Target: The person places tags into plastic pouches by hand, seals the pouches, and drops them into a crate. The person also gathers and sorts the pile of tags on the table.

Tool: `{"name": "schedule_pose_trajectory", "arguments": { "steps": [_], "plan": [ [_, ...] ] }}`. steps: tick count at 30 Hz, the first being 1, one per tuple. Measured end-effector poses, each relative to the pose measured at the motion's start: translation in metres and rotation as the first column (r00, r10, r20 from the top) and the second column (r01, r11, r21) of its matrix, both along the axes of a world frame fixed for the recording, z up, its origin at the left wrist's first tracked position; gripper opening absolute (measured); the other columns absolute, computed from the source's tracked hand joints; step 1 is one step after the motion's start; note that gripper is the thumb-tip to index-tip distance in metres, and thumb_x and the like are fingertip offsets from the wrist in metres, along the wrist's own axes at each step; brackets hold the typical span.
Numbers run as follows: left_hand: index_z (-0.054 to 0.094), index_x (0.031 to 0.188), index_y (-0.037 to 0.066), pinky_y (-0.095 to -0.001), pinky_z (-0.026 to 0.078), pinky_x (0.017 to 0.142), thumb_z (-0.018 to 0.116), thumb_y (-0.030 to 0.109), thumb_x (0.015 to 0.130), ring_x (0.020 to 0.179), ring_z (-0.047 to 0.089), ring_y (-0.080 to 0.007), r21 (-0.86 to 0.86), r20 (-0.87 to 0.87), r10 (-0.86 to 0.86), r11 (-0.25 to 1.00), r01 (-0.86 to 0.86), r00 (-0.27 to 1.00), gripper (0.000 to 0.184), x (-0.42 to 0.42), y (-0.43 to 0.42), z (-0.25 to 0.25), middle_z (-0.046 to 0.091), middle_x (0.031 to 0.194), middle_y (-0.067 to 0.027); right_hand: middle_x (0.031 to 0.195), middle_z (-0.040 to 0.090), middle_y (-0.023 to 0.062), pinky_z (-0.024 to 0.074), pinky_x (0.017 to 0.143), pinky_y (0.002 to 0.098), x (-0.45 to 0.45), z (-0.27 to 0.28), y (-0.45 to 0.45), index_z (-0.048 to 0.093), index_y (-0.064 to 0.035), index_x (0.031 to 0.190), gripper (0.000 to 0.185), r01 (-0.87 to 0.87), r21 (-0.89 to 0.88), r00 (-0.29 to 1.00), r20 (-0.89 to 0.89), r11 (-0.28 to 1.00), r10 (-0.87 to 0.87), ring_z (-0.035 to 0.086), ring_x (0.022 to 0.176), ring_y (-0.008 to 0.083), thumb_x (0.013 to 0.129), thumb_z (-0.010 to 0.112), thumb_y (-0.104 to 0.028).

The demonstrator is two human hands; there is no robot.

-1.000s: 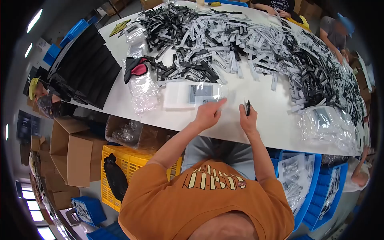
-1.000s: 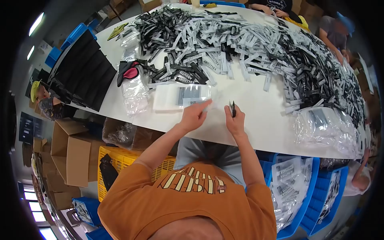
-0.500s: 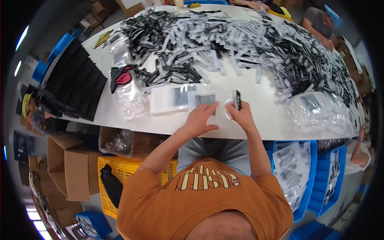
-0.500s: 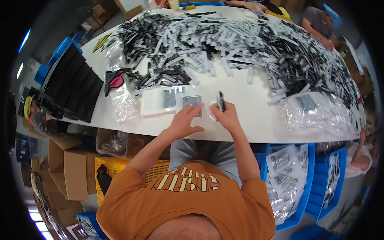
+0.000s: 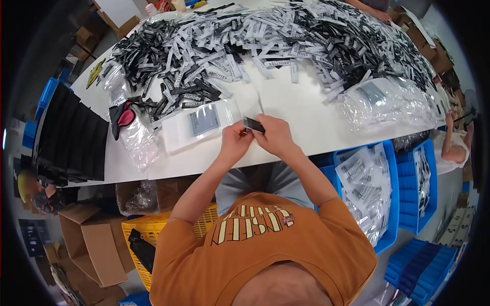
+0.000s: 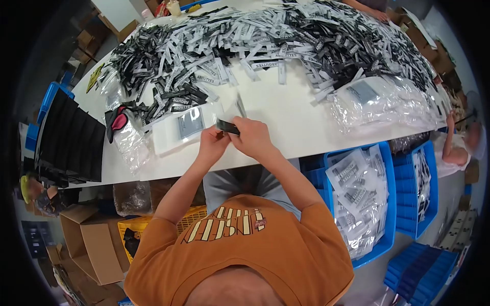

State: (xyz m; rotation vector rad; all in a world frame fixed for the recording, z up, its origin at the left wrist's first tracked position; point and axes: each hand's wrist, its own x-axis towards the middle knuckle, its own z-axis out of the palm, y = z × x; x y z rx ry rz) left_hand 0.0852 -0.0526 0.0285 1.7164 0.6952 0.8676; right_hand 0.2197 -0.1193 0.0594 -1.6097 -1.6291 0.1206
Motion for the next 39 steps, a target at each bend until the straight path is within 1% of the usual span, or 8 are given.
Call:
{"name": "schedule_pose_trajectory", "arguments": {
  "steps": [15, 18, 24, 29, 31, 34, 37, 39],
  "plan": [
    [0.065, 0.106, 0.007, -0.0307, 0.044, 0.050, 0.059, -0.004, 0.068, 0.052, 0.058, -0.0161, 0.300, -0.345, 0.162, 0.952, -0.055, 0.925, 0.040, 0.004, 0.027, 0.026, 0.057, 0.058, -0.0089, 0.071, 0.059, 0.0105, 0.0473, 0.056, 0.0410, 0.010, -0.003, -0.002, 0.056, -0.0086, 0.083, 0.022, 0.063, 0.074, 0.995, 0.069, 0.995, -0.068, 0.061, 0.067, 0.0319, 0.070, 0.070, -0.019],
    [0.064, 0.112, 0.010, -0.0326, 0.042, 0.049, 0.055, -0.007, 0.069, 0.053, 0.054, -0.0238, 0.743, 0.037, 0.193, 0.651, -0.156, 0.981, 0.047, 0.010, 0.030, 0.045, 0.058, 0.066, -0.0133, 0.077, 0.063, 0.0121, 0.0480, 0.058, 0.0403, 0.020, -0.005, 0.009, 0.056, -0.0075, 0.090, 0.024, 0.125, -0.172, 0.974, -0.167, 0.977, -0.153, 0.062, 0.070, 0.0325, 0.078, 0.068, -0.025],
    [0.062, 0.117, 0.008, -0.0345, 0.042, 0.049, 0.053, -0.011, 0.068, 0.050, 0.049, -0.0256, 0.558, -0.012, 0.284, 0.797, -0.229, 0.959, 0.054, 0.012, 0.024, 0.052, 0.053, 0.062, -0.0118, 0.077, 0.063, 0.0176, 0.0480, 0.061, 0.0428, -0.004, -0.010, -0.003, 0.055, -0.0020, 0.092, 0.037, 0.023, -0.070, 0.996, -0.081, 0.997, -0.028, 0.061, 0.070, 0.0370, 0.086, 0.061, -0.038],
    [0.059, 0.123, 0.008, -0.0370, 0.046, 0.058, 0.055, -0.010, 0.064, 0.061, 0.055, -0.0233, 0.740, -0.001, 0.136, 0.667, -0.091, 0.991, 0.061, 0.018, 0.009, 0.032, 0.055, 0.069, -0.0111, 0.077, 0.062, 0.0211, 0.0467, 0.062, 0.0417, 0.004, -0.045, 0.023, 0.055, 0.0044, 0.090, 0.029, -0.075, 0.019, 0.789, -0.610, 0.997, 0.071, 0.061, 0.068, 0.0350, 0.088, 0.048, -0.024],
    [0.058, 0.124, 0.007, -0.0368, 0.046, 0.058, 0.055, -0.010, 0.064, 0.063, 0.056, -0.0237, 0.649, -0.035, 0.187, 0.751, -0.120, 0.982, 0.063, 0.015, 0.017, 0.023, 0.058, 0.072, -0.0114, 0.081, 0.062, 0.0243, 0.0467, 0.069, 0.0427, -0.003, 0.003, 0.017, 0.055, 0.0053, 0.091, 0.032, -0.315, -0.525, 0.580, -0.766, 0.791, -0.277, 0.061, 0.077, 0.0376, 0.087, 0.046, -0.026],
    [0.055, 0.127, 0.005, -0.0331, 0.047, 0.058, 0.057, -0.010, 0.065, 0.065, 0.060, -0.0227, 0.540, -0.278, 0.238, 0.840, -0.053, 0.931, 0.064, 0.002, 0.022, 0.029, 0.065, 0.087, -0.0137, 0.104, 0.060, 0.0207, 0.0489, 0.073, 0.0356, -0.018, -0.026, 0.011, 0.044, 0.0045, 0.122, 0.047, -0.167, -0.267, 0.836, -0.549, 0.949, -0.008, 0.062, 0.087, 0.0258, 0.090, 0.050, -0.029],
    [0.051, 0.130, 0.005, -0.0235, 0.035, 0.050, 0.055, -0.011, 0.071, 0.053, 0.037, -0.0096, 0.827, -0.087, -0.001, 0.557, 0.073, 0.996, 0.062, 0.013, 0.015, 0.020, 0.040, 0.060, -0.0023, 0.114, 0.056, 0.0277, 0.0453, 0.085, 0.0389, -0.009, -0.044, 0.019, 0.043, 0.0048, 0.125, 0.048, -0.097, -0.206, 0.670, -0.737, 0.974, -0.089, 0.059, 0.101, 0.0351, 0.088, 0.051, -0.025],
    [0.050, 0.131, 0.004, -0.0228, 0.038, 0.051, 0.057, -0.008, 0.074, 0.052, 0.043, -0.0114, 0.691, -0.163, 0.108, 0.722, 0.035, 0.981, 0.059, 0.013, 0.012, 0.016, 0.053, 0.070, -0.0058, 0.110, 0.056, 0.0290, 0.0441, 0.085, 0.0400, -0.011, -0.043, 0.018, 0.047, 0.0054, 0.119, 0.044, -0.077, -0.194, 0.602, -0.791, 0.978, -0.110, 0.058, 0.099, 0.0381, 0.086, 0.052, -0.024]
  ]
}}
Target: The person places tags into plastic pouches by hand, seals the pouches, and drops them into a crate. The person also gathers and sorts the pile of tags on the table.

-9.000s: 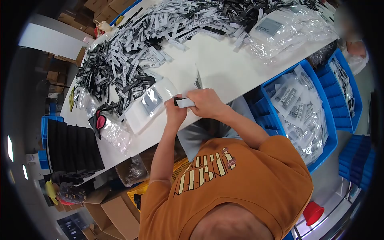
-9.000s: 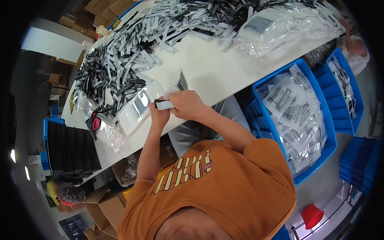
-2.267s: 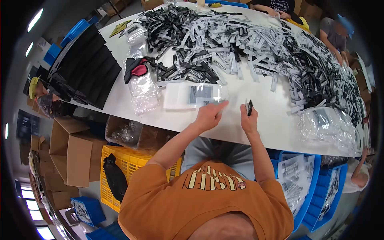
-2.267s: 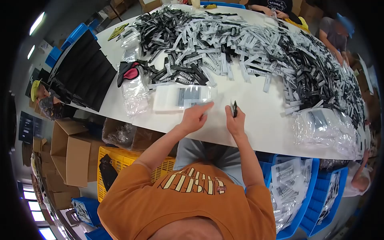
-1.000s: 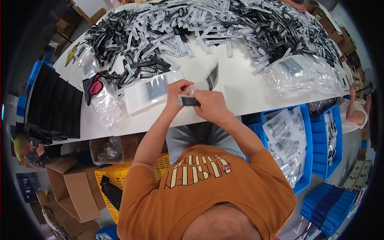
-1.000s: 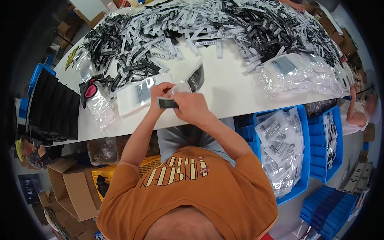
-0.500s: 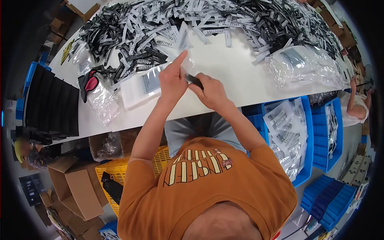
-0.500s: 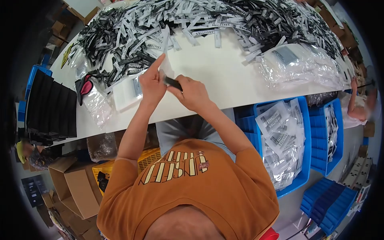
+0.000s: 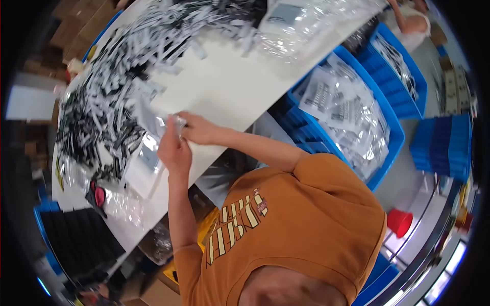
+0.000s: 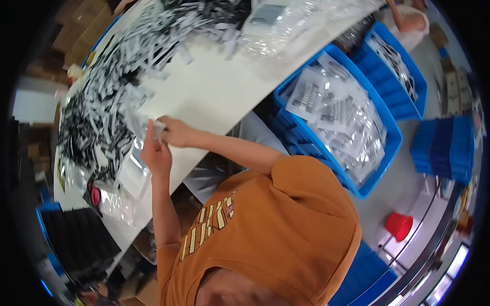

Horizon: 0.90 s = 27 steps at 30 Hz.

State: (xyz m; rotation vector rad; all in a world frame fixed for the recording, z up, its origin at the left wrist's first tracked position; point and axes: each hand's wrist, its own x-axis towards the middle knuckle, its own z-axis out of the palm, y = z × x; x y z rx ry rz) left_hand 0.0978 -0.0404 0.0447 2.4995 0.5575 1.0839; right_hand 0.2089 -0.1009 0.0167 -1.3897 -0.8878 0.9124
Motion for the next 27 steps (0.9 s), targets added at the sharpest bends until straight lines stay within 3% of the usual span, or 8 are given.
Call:
{"name": "schedule_pose_trajectory", "arguments": {
  "steps": [3, 8, 12, 16, 17, 21, 25, 27],
  "plan": [
    [0.048, 0.133, 0.003, -0.0204, 0.033, 0.049, 0.058, -0.008, 0.075, 0.051, 0.033, -0.0085, -0.316, -0.009, 0.086, 0.945, -0.085, 0.996, 0.060, 0.000, 0.008, -0.001, 0.039, 0.059, 0.0017, 0.105, 0.057, 0.0303, 0.0459, 0.081, 0.0404, -0.005, 0.009, -0.006, 0.053, 0.0067, 0.105, 0.036, -0.116, 0.044, 0.957, 0.272, 0.992, 0.100, 0.058, 0.096, 0.0387, 0.085, 0.051, -0.023],
    [0.047, 0.133, 0.002, -0.0212, 0.030, 0.048, 0.057, -0.010, 0.071, 0.050, 0.031, -0.0083, -0.091, -0.157, -0.128, 0.989, 0.115, 0.979, 0.064, 0.011, -0.014, -0.007, 0.032, 0.056, 0.0018, 0.085, 0.062, 0.0271, 0.0497, 0.069, 0.0431, 0.010, -0.008, -0.019, 0.058, 0.0053, 0.089, 0.031, -0.010, 0.022, 0.979, 0.205, 1.000, 0.006, 0.062, 0.077, 0.0402, 0.083, 0.051, -0.025],
    [0.048, 0.133, 0.004, -0.0210, 0.031, 0.047, 0.053, -0.010, 0.073, 0.051, 0.034, -0.0068, -0.314, -0.148, -0.049, 0.949, 0.001, 0.988, 0.062, 0.015, -0.008, 0.001, 0.037, 0.057, 0.0026, 0.066, 0.063, 0.0170, 0.0501, 0.053, 0.0351, 0.023, 0.011, -0.036, 0.059, 0.0048, 0.081, 0.028, -0.121, 0.013, 0.982, -0.145, 0.993, 0.122, 0.063, 0.054, 0.0272, 0.080, 0.056, -0.023],
    [0.048, 0.133, 0.005, -0.0230, 0.035, 0.048, 0.055, -0.009, 0.070, 0.051, 0.040, -0.0101, -0.091, -0.135, -0.259, 0.964, 0.248, 0.956, 0.064, 0.026, -0.025, 0.003, 0.044, 0.057, -0.0016, 0.063, 0.063, 0.0105, 0.0486, 0.047, 0.0289, 0.035, -0.008, -0.036, 0.060, 0.0035, 0.074, 0.023, 0.064, 0.110, 0.998, -0.032, 0.992, -0.060, 0.061, 0.051, 0.0150, 0.080, 0.058, -0.019],
    [0.049, 0.133, 0.005, -0.0240, 0.038, 0.049, 0.055, -0.008, 0.069, 0.051, 0.043, -0.0123, -0.086, -0.195, -0.213, 0.976, 0.200, 0.957, 0.065, 0.028, -0.028, 0.005, 0.046, 0.058, -0.0038, 0.062, 0.063, 0.0089, 0.0483, 0.046, 0.0285, 0.031, -0.024, -0.028, 0.060, 0.0027, 0.072, 0.022, 0.153, 0.274, 0.984, 0.049, 0.949, -0.172, 0.061, 0.052, 0.0135, 0.080, 0.058, -0.018],
    [0.048, 0.130, 0.004, -0.0374, 0.050, 0.061, 0.057, -0.004, 0.066, 0.069, 0.062, -0.0303, -0.290, -0.332, -0.072, 0.957, -0.029, 0.940, 0.065, 0.025, -0.024, 0.018, 0.064, 0.080, -0.0151, 0.061, 0.062, 0.0079, 0.0457, 0.044, 0.0261, 0.028, -0.009, -0.033, 0.061, 0.0024, 0.072, 0.017, 0.001, 0.091, 0.979, -0.205, 0.996, 0.017, 0.059, 0.051, 0.0123, 0.079, 0.058, -0.013],
    [0.049, 0.132, 0.007, -0.0285, 0.043, 0.053, 0.056, -0.006, 0.068, 0.054, 0.049, -0.0138, -0.006, -0.193, -0.189, 0.981, 0.191, 0.963, 0.066, 0.025, -0.035, 0.005, 0.050, 0.060, -0.0054, 0.065, 0.063, 0.0092, 0.0461, 0.046, 0.0257, 0.031, -0.015, -0.035, 0.062, 0.0036, 0.077, 0.011, -0.003, 0.025, 0.992, -0.123, 1.000, 0.006, 0.060, 0.054, 0.0125, 0.077, 0.056, -0.006],
    [0.048, 0.132, 0.008, -0.0331, 0.046, 0.057, 0.057, -0.004, 0.068, 0.061, 0.054, -0.0198, -0.229, -0.339, -0.191, 0.966, 0.116, 0.921, 0.066, 0.021, -0.037, 0.020, 0.055, 0.070, -0.0071, 0.066, 0.063, 0.0092, 0.0466, 0.047, 0.0256, 0.027, -0.020, -0.030, 0.062, 0.0036, 0.078, 0.011, 0.094, 0.124, 0.995, -0.037, 0.988, -0.090, 0.060, 0.055, 0.0123, 0.077, 0.055, -0.004]
  ]
}}
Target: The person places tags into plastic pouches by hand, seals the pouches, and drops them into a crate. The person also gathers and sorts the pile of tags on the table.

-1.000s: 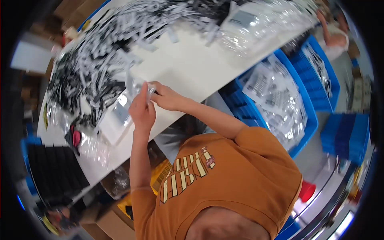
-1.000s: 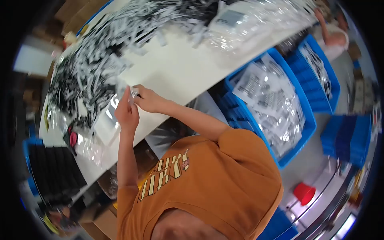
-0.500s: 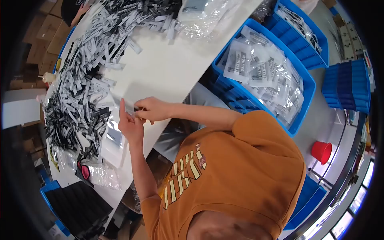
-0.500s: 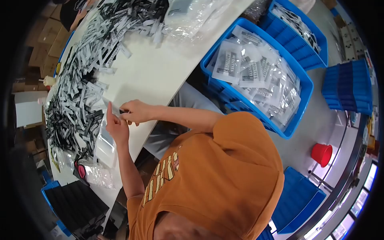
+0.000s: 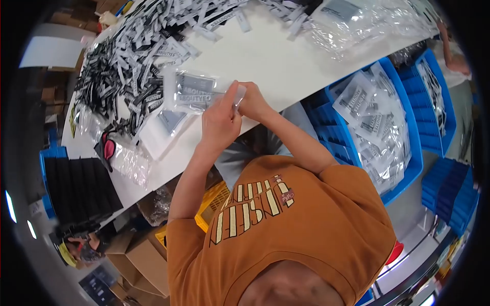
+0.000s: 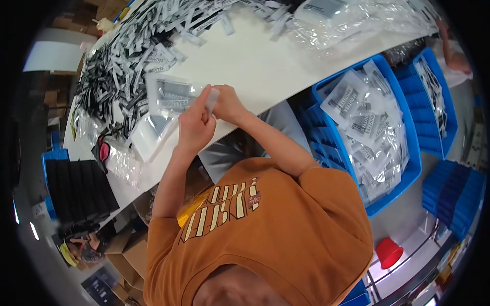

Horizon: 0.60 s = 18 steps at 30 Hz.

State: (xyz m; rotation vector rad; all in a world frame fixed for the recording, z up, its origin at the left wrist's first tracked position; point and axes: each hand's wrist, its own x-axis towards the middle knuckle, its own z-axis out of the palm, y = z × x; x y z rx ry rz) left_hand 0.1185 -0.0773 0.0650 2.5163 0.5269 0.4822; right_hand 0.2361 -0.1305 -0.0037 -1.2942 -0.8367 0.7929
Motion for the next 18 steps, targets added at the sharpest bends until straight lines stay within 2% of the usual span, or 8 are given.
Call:
{"name": "schedule_pose_trajectory", "arguments": {
  "steps": [2, 5, 8, 9, 12, 13, 16, 18],
  "plan": [
    [0.047, 0.133, 0.007, -0.0380, 0.049, 0.066, 0.058, -0.001, 0.068, 0.078, 0.061, -0.0274, -0.282, -0.236, 0.023, 0.955, -0.091, 0.972, 0.066, -0.004, 0.003, 0.020, 0.060, 0.083, -0.0117, 0.067, 0.063, 0.0089, 0.0468, 0.049, 0.0263, 0.002, 0.001, -0.001, 0.064, 0.0033, 0.081, 0.011, -0.113, -0.051, 0.993, -0.021, 0.992, 0.112, 0.059, 0.056, 0.0132, 0.076, 0.056, -0.003],
    [0.046, 0.133, 0.007, -0.0386, 0.047, 0.079, 0.057, 0.001, 0.070, 0.089, 0.058, -0.0275, 0.078, 0.079, -0.069, 0.995, 0.063, 0.994, 0.065, -0.013, 0.030, 0.023, 0.061, 0.087, -0.0094, 0.071, 0.064, 0.0057, 0.0476, 0.057, 0.0260, 0.007, -0.007, -0.002, 0.065, 0.0016, 0.085, 0.012, -0.283, -0.062, 0.953, -0.134, 0.957, 0.273, 0.058, 0.062, 0.0114, 0.077, 0.058, -0.003],
    [0.042, 0.137, 0.008, -0.0353, 0.044, 0.090, 0.058, 0.001, 0.071, 0.099, 0.057, -0.0259, 0.431, -0.026, -0.160, 0.889, 0.156, 0.987, 0.068, -0.011, 0.052, 0.040, 0.062, 0.095, -0.0119, 0.076, 0.066, 0.0004, 0.0482, 0.066, 0.0255, 0.005, -0.004, -0.006, 0.068, -0.0012, 0.092, 0.014, -0.288, -0.037, 0.957, -0.037, 0.957, 0.287, 0.058, 0.071, 0.0073, 0.081, 0.060, -0.003],
    [0.049, 0.131, 0.005, -0.0351, 0.047, 0.087, 0.060, -0.001, 0.070, 0.096, 0.060, -0.0258, 0.436, -0.076, -0.208, 0.872, 0.220, 0.975, 0.062, -0.011, 0.055, 0.049, 0.064, 0.098, -0.0154, 0.077, 0.065, -0.0003, 0.0477, 0.067, 0.0248, 0.005, -0.005, -0.004, 0.068, -0.0012, 0.092, 0.014, -0.306, -0.046, 0.951, 0.027, 0.951, 0.308, 0.057, 0.071, 0.0062, 0.081, 0.061, -0.004],
    [0.058, 0.120, 0.002, -0.0337, 0.048, 0.083, 0.061, -0.002, 0.069, 0.089, 0.062, -0.0261, -0.169, -0.259, -0.196, 0.973, 0.155, 0.946, 0.052, -0.015, 0.064, 0.056, 0.065, 0.100, -0.0184, 0.076, 0.064, -0.0019, 0.0462, 0.067, 0.0233, 0.007, 0.001, -0.004, 0.068, -0.0015, 0.094, 0.014, -0.403, -0.024, 0.915, 0.004, 0.915, 0.403, 0.054, 0.072, 0.0042, 0.081, 0.063, -0.007],
    [0.063, 0.112, 0.000, -0.0311, 0.050, 0.076, 0.065, -0.001, 0.068, 0.080, 0.064, -0.0222, -0.233, -0.200, -0.213, 0.958, 0.164, 0.956, 0.044, -0.014, 0.062, 0.056, 0.066, 0.097, -0.0186, 0.076, 0.063, -0.0024, 0.0457, 0.066, 0.0228, 0.007, 0.004, -0.005, 0.068, -0.0016, 0.094, 0.015, -0.437, -0.009, 0.899, -0.038, 0.900, 0.436, 0.053, 0.072, 0.0036, 0.082, 0.064, -0.008],
    [0.065, 0.106, -0.002, -0.0289, 0.050, 0.074, 0.066, 0.000, 0.067, 0.075, 0.063, -0.0164, -0.334, -0.344, -0.194, 0.940, 0.074, 0.919, 0.039, -0.012, 0.056, 0.062, 0.068, 0.091, -0.0148, 0.069, 0.060, -0.0008, 0.0437, 0.060, 0.0228, 0.007, 0.010, -0.005, 0.066, 0.0014, 0.085, 0.013, -0.399, -0.064, 0.914, 0.053, 0.915, 0.403, 0.050, 0.066, 0.0042, 0.083, 0.062, -0.011],
    [0.067, 0.097, -0.001, -0.0285, 0.048, 0.064, 0.069, 0.006, 0.067, 0.065, 0.062, -0.0177, -0.318, -0.258, -0.148, 0.946, 0.061, 0.955, 0.030, -0.016, 0.059, 0.054, 0.066, 0.077, -0.0130, 0.072, 0.062, 0.0000, 0.0439, 0.060, 0.0228, 0.009, 0.009, -0.006, 0.066, 0.0007, 0.087, 0.015, -0.430, -0.039, 0.903, -0.042, 0.902, 0.428, 0.051, 0.066, 0.0050, 0.085, 0.061, -0.013]
  ]
}}
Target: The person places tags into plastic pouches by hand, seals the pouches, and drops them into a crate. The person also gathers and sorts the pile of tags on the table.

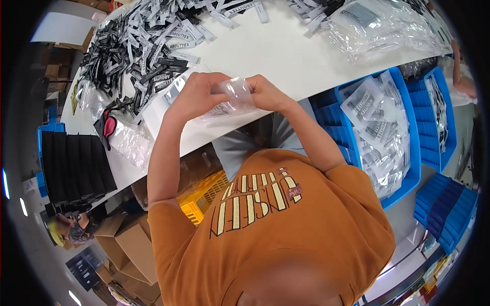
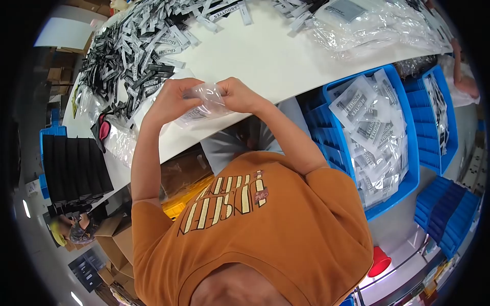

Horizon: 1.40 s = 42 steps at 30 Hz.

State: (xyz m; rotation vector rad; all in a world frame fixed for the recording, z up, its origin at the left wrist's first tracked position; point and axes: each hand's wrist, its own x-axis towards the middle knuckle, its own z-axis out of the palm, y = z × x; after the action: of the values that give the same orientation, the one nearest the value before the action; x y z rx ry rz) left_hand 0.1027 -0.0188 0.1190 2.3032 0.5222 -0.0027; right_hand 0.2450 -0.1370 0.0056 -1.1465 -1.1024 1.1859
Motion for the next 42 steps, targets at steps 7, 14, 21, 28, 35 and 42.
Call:
{"name": "schedule_pose_trajectory", "arguments": {
  "steps": [7, 14, 21, 28, 35, 42],
  "plan": [
    [0.063, 0.069, -0.003, -0.0240, 0.032, 0.048, 0.069, 0.012, 0.077, 0.054, 0.038, -0.0032, -0.220, 0.031, 0.174, 0.962, -0.163, 0.984, 0.018, -0.013, 0.011, -0.019, 0.048, 0.054, 0.0035, 0.073, 0.066, 0.0047, 0.0456, 0.059, 0.0264, -0.001, 0.021, -0.006, 0.067, 0.0010, 0.089, 0.026, 0.106, 0.006, 0.994, 0.021, 0.994, -0.106, 0.056, 0.064, 0.0097, 0.085, 0.062, -0.025],
    [0.061, 0.067, -0.003, -0.0230, 0.030, 0.048, 0.067, 0.011, 0.080, 0.056, 0.037, -0.0025, -0.295, 0.236, 0.278, 0.933, -0.204, 0.931, 0.020, -0.016, 0.002, -0.033, 0.046, 0.055, 0.0055, 0.065, 0.062, 0.0116, 0.0457, 0.058, 0.0283, -0.007, 0.043, -0.004, 0.065, 0.0037, 0.084, 0.028, 0.198, 0.126, 0.910, 0.345, 0.972, -0.231, 0.056, 0.061, 0.0114, 0.080, 0.066, -0.024],
    [0.068, 0.075, 0.007, -0.0320, 0.045, 0.057, 0.065, 0.010, 0.077, 0.065, 0.058, -0.0196, 0.257, 0.463, 0.032, 0.952, -0.169, 0.886, 0.005, -0.009, 0.008, -0.030, 0.063, 0.073, -0.0064, 0.064, 0.055, 0.0118, 0.0414, 0.055, 0.0300, 0.003, 0.039, -0.011, 0.060, 0.0013, 0.077, 0.016, 0.198, 0.248, 0.812, 0.500, 0.948, -0.301, 0.050, 0.056, 0.0205, 0.081, 0.064, -0.013],
    [0.063, 0.066, 0.007, -0.0381, 0.044, 0.056, 0.069, 0.017, 0.073, 0.063, 0.056, -0.0254, 0.585, 0.222, -0.251, 0.807, 0.077, 0.942, 0.013, 0.002, -0.007, -0.015, 0.056, 0.062, -0.0056, 0.066, 0.055, 0.0142, 0.0418, 0.054, 0.0334, 0.004, 0.036, -0.017, 0.059, 0.0012, 0.074, 0.016, 0.156, 0.333, 0.771, 0.547, 0.930, -0.325, 0.051, 0.057, 0.0276, 0.082, 0.064, -0.011],
    [0.059, 0.064, 0.000, -0.0367, 0.042, 0.056, 0.074, 0.012, 0.072, 0.059, 0.055, -0.0292, 0.421, 0.259, -0.105, 0.907, -0.014, 0.960, 0.021, -0.001, 0.007, -0.049, 0.057, 0.061, -0.0114, 0.066, 0.060, 0.0065, 0.0440, 0.052, 0.0281, 0.069, 0.010, -0.112, 0.066, -0.0002, 0.084, 0.017, 0.549, 0.100, 0.741, 0.402, 0.830, -0.538, 0.055, 0.056, 0.0155, 0.086, 0.061, -0.016],
    [0.062, 0.077, 0.004, -0.0372, 0.043, 0.064, 0.065, 0.008, 0.080, 0.069, 0.054, -0.0256, 0.418, 0.254, -0.143, 0.908, 0.025, 0.957, 0.006, -0.034, 0.012, -0.129, 0.058, 0.069, -0.0081, 0.077, 0.063, 0.0134, 0.0513, 0.076, 0.0398, 0.179, -0.097, -0.402, 0.064, -0.0001, 0.096, 0.033, 0.997, -0.075, 0.063, 0.834, 0.000, -0.549, 0.062, 0.067, 0.0234, 0.082, 0.061, -0.030]
  ]
}}
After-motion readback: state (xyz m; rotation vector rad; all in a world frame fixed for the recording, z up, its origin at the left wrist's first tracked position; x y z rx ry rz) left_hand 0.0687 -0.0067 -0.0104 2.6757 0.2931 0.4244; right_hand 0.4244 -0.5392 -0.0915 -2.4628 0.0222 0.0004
